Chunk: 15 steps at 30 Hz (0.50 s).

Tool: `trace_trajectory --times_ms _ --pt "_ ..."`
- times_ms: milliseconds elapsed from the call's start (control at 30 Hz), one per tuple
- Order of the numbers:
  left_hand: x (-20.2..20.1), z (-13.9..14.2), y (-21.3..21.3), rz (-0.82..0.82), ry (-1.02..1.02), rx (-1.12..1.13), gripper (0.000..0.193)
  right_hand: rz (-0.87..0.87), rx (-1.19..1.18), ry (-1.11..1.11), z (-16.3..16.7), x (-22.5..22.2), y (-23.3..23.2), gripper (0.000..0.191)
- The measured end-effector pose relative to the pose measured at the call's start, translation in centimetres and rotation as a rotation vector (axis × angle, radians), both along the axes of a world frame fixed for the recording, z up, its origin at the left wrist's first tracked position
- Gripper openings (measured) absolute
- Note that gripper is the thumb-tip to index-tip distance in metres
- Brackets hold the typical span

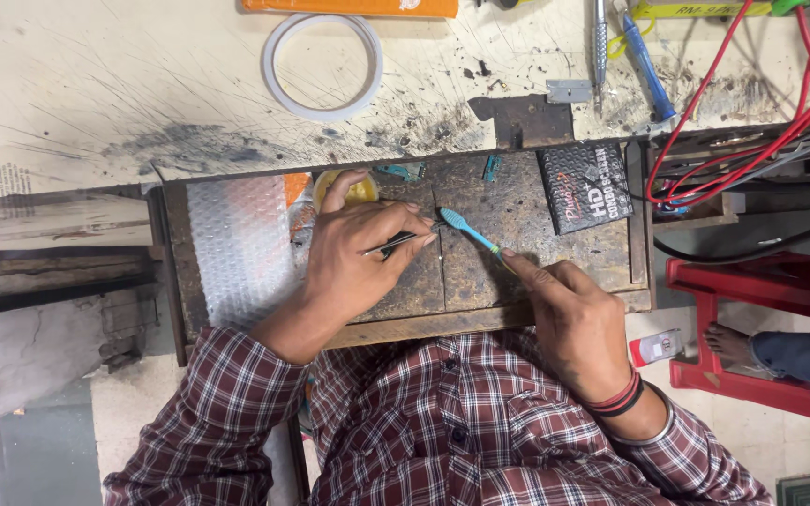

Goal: The person uses a soldering iron and tweezers to work on a small green circuit board. They clean the board with a toothbrush and apply solder to specific points on the board.

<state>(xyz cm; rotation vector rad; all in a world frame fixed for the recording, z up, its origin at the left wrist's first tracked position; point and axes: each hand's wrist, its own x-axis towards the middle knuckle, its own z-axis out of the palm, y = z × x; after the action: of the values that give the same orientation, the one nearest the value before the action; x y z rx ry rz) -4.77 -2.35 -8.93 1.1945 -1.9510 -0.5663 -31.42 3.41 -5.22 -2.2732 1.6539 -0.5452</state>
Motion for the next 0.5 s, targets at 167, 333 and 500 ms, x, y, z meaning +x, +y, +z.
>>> trace_trajectory --times_ms 167,333,500 --pt "0.1 -0.3 0.1 -0.013 -0.001 -0.024 0.012 0.039 0.046 0.049 -0.1 -0.2 1.4 0.055" --pt "0.1 -0.4 0.1 -0.017 -0.002 -0.017 0.012 0.064 0.078 0.079 -0.3 0.0 2.1 0.059" --pt "0.0 0.0 0.1 -0.010 -0.010 -0.022 0.013 0.061 0.030 0.017 -0.5 -0.1 1.2 0.055"
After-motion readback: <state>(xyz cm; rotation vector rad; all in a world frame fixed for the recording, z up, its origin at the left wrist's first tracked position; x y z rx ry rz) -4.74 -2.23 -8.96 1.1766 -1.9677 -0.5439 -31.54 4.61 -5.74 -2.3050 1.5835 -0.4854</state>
